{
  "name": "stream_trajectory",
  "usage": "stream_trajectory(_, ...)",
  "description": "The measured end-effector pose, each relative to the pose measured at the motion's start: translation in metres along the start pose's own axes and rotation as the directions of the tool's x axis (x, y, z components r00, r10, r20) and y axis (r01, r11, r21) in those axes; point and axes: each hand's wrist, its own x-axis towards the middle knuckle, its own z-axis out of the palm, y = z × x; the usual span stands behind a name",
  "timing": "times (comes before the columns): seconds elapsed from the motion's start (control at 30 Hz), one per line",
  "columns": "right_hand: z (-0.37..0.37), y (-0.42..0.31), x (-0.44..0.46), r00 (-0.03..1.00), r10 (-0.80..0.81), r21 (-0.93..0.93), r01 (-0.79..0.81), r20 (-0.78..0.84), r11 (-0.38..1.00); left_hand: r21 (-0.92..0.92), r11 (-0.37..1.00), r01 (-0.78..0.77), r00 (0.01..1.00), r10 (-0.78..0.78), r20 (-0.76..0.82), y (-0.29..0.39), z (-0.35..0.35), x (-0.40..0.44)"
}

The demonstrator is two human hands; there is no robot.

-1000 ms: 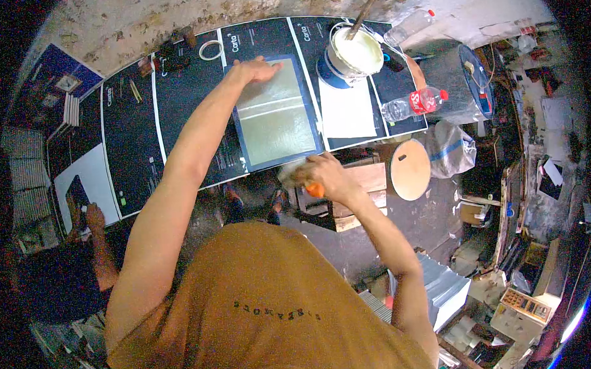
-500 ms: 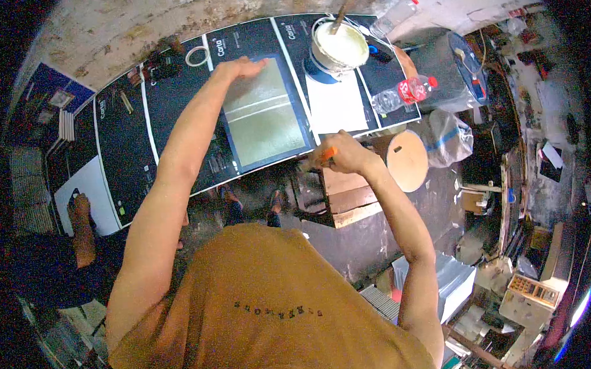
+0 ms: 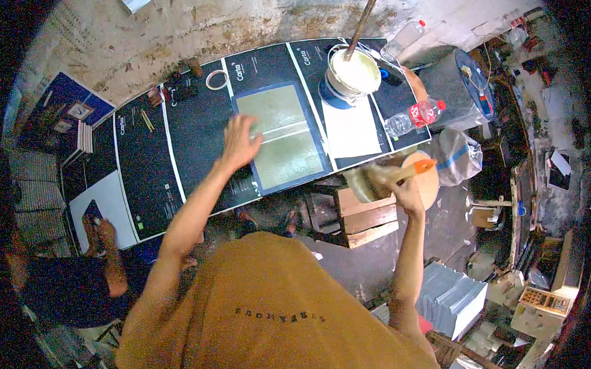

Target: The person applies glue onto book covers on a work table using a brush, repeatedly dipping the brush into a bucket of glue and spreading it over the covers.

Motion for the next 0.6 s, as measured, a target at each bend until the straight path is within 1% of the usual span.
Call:
stream_trajectory(0.03,0.021,-0.031,0.001,0.994,0.072,-0.038,-0.076,-0.078,0.996,0.019,0.998,0.065,0.993,-0.066,0.093,0.012,-0.015,-0.021)
stream_trajectory(0.07,0.042,-0.068,0.009,0.977,0.141,-0.07,-0.154,-0.158,0.986,0.042,0.995,0.086,0.979,-0.092,0.18,0.019,-0.021,-0.037)
stream_trajectory(0.1,0.062,-0.061,0.027,0.974,0.13,-0.018,-0.135,-0.184,0.991,0.067,0.992,0.105,0.958,-0.119,0.263,0.026,-0.025,-0.049)
stream_trajectory(0.13,0.081,-0.054,0.046,0.97,0.118,0.033,-0.113,-0.211,0.993,0.113,0.99,0.079,0.949,-0.109,0.296,0.027,-0.021,-0.057)
stream_trajectory(0.17,0.103,-0.016,0.074,0.98,0.024,0.162,0.008,-0.196,0.987,0.157,0.986,0.05,0.939,-0.1,0.329,0.028,-0.014,-0.064)
stream_trajectory(0.2,0.135,-0.025,0.094,0.99,0.0,0.137,0.019,-0.139,0.99,0.212,0.977,0.009,0.934,-0.083,0.348,0.029,-0.01,-0.068)
stream_trajectory(0.23,0.171,0.012,0.122,0.976,-0.073,0.155,0.105,-0.203,0.982,0.215,0.976,0.024,0.93,-0.101,0.352,0.031,-0.011,-0.066)
stream_trajectory(0.3,0.227,0.007,0.141,0.969,-0.095,-0.085,0.077,-0.228,0.993,0.217,0.975,0.056,0.919,-0.135,0.371,0.036,-0.013,-0.066)
stream_trajectory(0.4,0.221,0.004,0.15,0.978,0.03,-0.342,-0.101,-0.206,0.934,0.2,0.978,0.052,0.918,-0.126,0.376,0.036,-0.013,-0.067)
stream_trajectory(0.47,0.183,0.003,0.156,0.965,0.028,-0.417,-0.139,-0.262,0.898,0.18,0.981,0.072,0.918,-0.136,0.372,0.034,-0.014,-0.067)
stream_trajectory(0.5,0.161,0.043,0.174,0.933,-0.074,-0.527,-0.132,-0.352,0.839,0.171,0.982,0.081,0.918,-0.141,0.371,0.033,-0.011,-0.068)
stream_trajectory(0.53,0.145,0.016,0.165,0.918,-0.107,-0.646,-0.182,-0.382,0.742,0.162,0.983,0.089,0.917,-0.145,0.372,0.032,-0.01,-0.07)
stream_trajectory(0.57,0.138,0.015,0.168,0.846,-0.247,-0.66,-0.154,-0.473,0.735,0.15,0.984,0.097,0.918,-0.147,0.369,0.032,-0.011,-0.072)
stream_trajectory(0.6,0.145,-0.002,0.165,0.808,-0.279,-0.552,-0.068,-0.519,0.831,0.139,0.985,0.104,0.919,-0.149,0.364,0.033,-0.012,-0.072)
